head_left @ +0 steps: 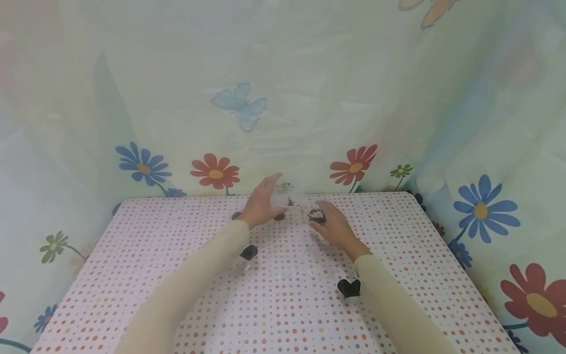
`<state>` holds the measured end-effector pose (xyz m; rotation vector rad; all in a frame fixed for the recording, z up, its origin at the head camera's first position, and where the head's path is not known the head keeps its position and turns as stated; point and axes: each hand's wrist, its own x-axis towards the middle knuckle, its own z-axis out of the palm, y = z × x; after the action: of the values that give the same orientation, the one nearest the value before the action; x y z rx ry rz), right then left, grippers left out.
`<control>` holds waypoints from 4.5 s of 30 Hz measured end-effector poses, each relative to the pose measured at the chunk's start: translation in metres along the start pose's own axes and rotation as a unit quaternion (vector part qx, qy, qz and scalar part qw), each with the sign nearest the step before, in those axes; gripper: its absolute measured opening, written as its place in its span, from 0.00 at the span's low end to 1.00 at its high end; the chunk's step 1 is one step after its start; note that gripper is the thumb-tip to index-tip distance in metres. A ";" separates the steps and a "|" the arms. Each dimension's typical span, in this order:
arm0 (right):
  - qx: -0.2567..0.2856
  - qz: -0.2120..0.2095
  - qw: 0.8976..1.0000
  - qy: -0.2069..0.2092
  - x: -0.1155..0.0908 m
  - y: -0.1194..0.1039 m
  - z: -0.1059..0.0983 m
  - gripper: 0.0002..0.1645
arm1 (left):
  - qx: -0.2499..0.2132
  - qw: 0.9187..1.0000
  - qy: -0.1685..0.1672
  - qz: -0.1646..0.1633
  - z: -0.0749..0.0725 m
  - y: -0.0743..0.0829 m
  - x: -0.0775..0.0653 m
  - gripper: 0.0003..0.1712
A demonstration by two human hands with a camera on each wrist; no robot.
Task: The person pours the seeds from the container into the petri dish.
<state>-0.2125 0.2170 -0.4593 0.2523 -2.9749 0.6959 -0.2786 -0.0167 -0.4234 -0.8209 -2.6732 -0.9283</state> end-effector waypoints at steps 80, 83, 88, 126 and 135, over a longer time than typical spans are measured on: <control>0.024 0.006 1.000 -0.013 0.001 -0.017 0.008 0.38 | -0.026 0.961 0.052 -0.270 -0.084 -0.131 -0.110 0.58; 0.024 0.006 1.000 -0.008 0.002 -0.017 0.008 0.37 | -0.029 0.958 0.044 -0.283 -0.083 -0.135 -0.112 0.58; 0.021 0.000 1.000 0.003 0.001 -0.017 0.008 0.37 | -0.025 0.955 0.037 -0.295 -0.083 -0.140 -0.114 0.59; 0.059 -0.052 0.997 -0.015 0.002 -0.046 0.023 0.36 | 0.025 0.974 0.090 -0.205 -0.087 -0.111 -0.132 0.51; 0.068 -0.071 0.995 -0.031 0.010 -0.059 0.023 0.35 | -0.075 0.992 0.050 -0.092 -0.075 -0.091 -0.136 0.34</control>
<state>-0.2128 0.1532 -0.4533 0.4964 -2.9326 0.8892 -0.2172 -0.1822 -0.4584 -0.5467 -2.6504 -1.1930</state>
